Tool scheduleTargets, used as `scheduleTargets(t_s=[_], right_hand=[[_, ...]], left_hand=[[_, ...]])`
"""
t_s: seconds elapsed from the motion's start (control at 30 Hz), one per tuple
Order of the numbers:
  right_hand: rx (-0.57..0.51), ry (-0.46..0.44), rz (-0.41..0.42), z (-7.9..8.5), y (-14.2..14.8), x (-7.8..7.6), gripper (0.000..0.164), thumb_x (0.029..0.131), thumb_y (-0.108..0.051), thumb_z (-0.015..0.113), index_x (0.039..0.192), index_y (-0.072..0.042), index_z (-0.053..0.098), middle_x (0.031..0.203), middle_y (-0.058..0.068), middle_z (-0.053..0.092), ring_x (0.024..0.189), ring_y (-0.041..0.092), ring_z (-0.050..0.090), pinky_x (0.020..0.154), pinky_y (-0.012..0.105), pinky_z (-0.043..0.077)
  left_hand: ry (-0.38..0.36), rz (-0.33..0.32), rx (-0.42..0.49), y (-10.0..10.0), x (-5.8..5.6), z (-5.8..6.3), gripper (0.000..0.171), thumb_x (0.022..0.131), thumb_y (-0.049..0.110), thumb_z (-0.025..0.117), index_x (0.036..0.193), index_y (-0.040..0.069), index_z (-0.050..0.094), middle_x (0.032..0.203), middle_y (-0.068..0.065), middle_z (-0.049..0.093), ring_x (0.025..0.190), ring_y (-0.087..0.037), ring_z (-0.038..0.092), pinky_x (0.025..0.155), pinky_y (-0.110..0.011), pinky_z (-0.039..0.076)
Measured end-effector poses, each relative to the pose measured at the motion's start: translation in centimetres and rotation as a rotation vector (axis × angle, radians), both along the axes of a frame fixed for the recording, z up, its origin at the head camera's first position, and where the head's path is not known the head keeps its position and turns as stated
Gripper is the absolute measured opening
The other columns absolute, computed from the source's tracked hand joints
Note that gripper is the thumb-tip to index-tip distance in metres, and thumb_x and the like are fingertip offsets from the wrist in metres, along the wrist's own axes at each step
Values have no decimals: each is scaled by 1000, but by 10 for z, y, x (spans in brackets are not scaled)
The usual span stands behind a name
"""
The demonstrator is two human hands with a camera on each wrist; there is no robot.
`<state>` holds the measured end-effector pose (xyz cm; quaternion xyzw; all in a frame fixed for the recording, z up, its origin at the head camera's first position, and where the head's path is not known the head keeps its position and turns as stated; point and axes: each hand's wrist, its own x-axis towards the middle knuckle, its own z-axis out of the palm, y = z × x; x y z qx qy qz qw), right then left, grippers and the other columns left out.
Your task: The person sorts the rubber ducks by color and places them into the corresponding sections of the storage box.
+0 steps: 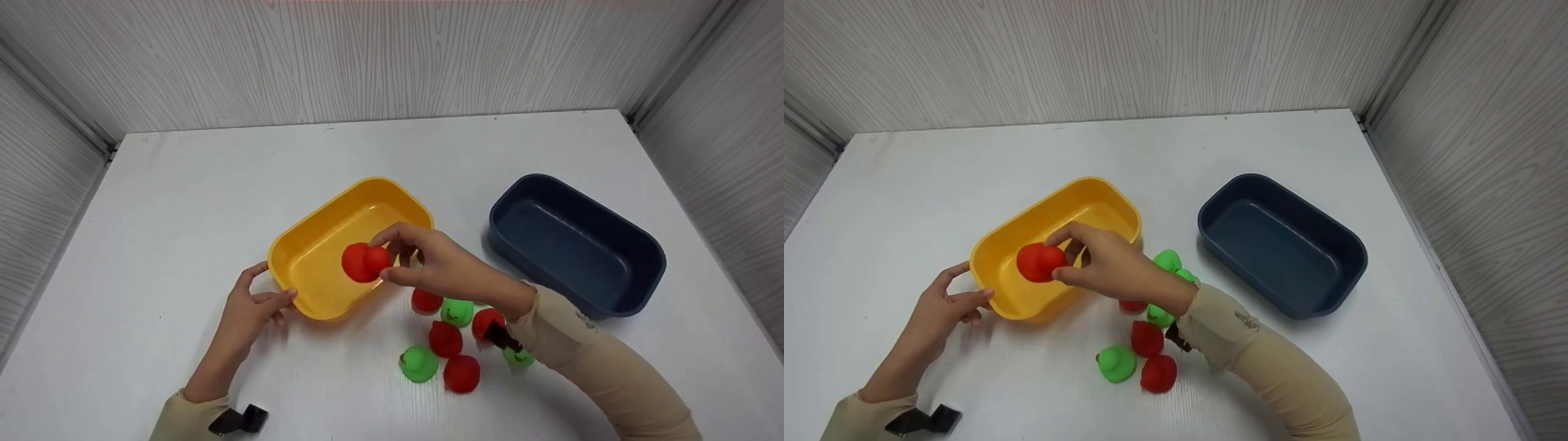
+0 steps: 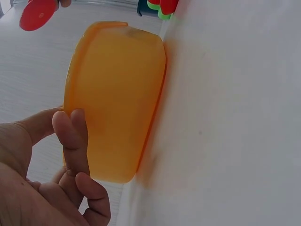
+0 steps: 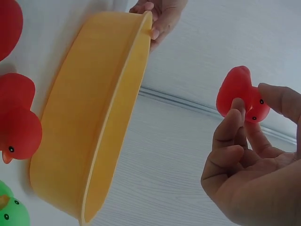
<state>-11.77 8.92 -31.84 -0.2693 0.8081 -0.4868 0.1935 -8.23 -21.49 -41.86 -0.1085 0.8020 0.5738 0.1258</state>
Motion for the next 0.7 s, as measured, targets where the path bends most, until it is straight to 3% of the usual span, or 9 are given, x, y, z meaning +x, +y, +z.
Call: scheduleTargets(t_s=[0.37,0.57,0.7], right_hand=[[-20,2,-33,2,-18,-17,32,89,-13,68,120,-11,59,105,7,61,90,19,54,80,30,47],[-8,13,-50,-2,-28,-25,32,89,-14,68,120,-12,61,104,6,62,87,18,56,73,24,47],[9,19,-44,-7,-33,-29,33,88,-14,68,120,-10,62,108,7,62,90,19,57,77,24,49]], left_hand=[[-11,1,14,0,-1,0,75,91,28,67,149,12,22,82,0,74,58,-14,60,68,-21,52],[-2,5,25,0,-1,-1,74,92,27,66,149,11,22,79,2,74,58,-15,60,68,-21,52],[-1,4,22,0,-1,-2,74,92,28,66,149,11,22,79,2,74,59,-15,60,69,-21,52]])
